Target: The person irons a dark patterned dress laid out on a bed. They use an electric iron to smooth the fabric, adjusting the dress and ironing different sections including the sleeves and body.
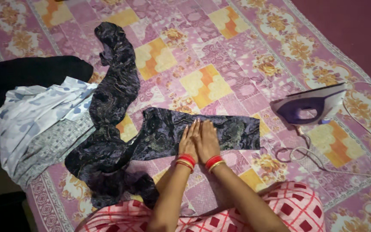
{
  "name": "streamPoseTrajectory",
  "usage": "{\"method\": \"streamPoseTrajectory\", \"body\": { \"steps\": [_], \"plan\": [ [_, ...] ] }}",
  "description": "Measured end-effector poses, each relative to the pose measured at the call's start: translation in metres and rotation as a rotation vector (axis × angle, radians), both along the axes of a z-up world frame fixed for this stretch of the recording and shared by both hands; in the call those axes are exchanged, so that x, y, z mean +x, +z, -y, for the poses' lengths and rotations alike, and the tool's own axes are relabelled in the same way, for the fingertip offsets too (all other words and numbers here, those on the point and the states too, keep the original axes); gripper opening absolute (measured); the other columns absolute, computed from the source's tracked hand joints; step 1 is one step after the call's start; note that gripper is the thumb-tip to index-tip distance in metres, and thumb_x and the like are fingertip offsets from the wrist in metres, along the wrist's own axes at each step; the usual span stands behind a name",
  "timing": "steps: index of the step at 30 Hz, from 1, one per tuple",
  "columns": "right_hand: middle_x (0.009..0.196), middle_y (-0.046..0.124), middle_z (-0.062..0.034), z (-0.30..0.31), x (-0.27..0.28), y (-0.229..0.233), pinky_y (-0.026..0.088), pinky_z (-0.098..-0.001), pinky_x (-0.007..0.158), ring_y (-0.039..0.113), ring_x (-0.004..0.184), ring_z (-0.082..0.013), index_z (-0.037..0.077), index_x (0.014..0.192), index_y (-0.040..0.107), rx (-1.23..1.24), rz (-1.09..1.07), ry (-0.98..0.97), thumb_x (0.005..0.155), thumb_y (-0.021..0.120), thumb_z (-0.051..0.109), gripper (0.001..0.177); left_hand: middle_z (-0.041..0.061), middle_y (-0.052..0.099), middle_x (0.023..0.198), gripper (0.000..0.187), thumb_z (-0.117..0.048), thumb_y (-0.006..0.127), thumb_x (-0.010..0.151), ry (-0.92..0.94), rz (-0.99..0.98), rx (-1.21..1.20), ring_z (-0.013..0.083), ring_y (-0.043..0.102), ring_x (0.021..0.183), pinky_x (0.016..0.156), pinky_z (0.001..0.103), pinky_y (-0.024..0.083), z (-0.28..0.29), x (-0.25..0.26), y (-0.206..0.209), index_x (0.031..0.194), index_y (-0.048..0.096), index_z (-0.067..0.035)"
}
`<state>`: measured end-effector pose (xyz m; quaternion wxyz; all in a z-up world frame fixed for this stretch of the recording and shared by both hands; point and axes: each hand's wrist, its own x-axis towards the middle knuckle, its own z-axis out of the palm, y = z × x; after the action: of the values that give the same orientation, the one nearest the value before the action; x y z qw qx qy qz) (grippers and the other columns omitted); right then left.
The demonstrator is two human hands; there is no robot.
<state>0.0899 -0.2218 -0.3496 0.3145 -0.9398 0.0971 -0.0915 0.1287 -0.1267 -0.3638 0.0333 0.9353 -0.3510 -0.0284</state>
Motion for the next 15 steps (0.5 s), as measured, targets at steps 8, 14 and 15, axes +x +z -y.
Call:
{"method": "streamPoseTrajectory", "body": {
  "steps": [8,14,15],
  "plan": [
    [0.164,0.026,-0.0284,0.101,-0.024,-0.027,0.012,-0.0498,0.126,0.020,0.155,-0.0403,-0.008,0.156,0.030,-0.310,-0.114,-0.311,0.097,0.056,0.046,0.084,0.011,0.029,0.167,0.077,-0.053,0.051,0.097,-0.064,-0.078,-0.291,0.0262,0.023,0.155,0.126,0.049,0.012,-0.025,0.026,0.021,0.156,0.037,-0.006],
    [0.165,0.026,-0.0304,0.136,-0.044,-0.026,0.010,-0.0508,0.126,0.019,0.155,-0.0415,-0.012,0.157,0.027,-0.340,-0.109,-0.491,0.104,0.049,0.047,0.082,0.016,0.029,0.167,0.078,-0.051,0.056,0.097,-0.119,-0.067,-0.393,0.0301,0.022,0.157,0.128,0.048,0.016,-0.037,0.033,0.031,0.155,0.039,-0.001],
    [0.164,0.026,-0.0314,0.129,-0.042,-0.020,0.009,-0.0513,0.125,0.018,0.154,-0.0432,-0.013,0.157,0.028,-0.384,-0.096,-0.507,0.104,0.051,0.045,0.082,0.017,0.028,0.167,0.079,-0.050,0.057,0.097,-0.113,-0.058,-0.421,0.0311,0.021,0.158,0.129,0.047,0.018,-0.039,0.032,0.033,0.155,0.038,0.001]
  ]
}}
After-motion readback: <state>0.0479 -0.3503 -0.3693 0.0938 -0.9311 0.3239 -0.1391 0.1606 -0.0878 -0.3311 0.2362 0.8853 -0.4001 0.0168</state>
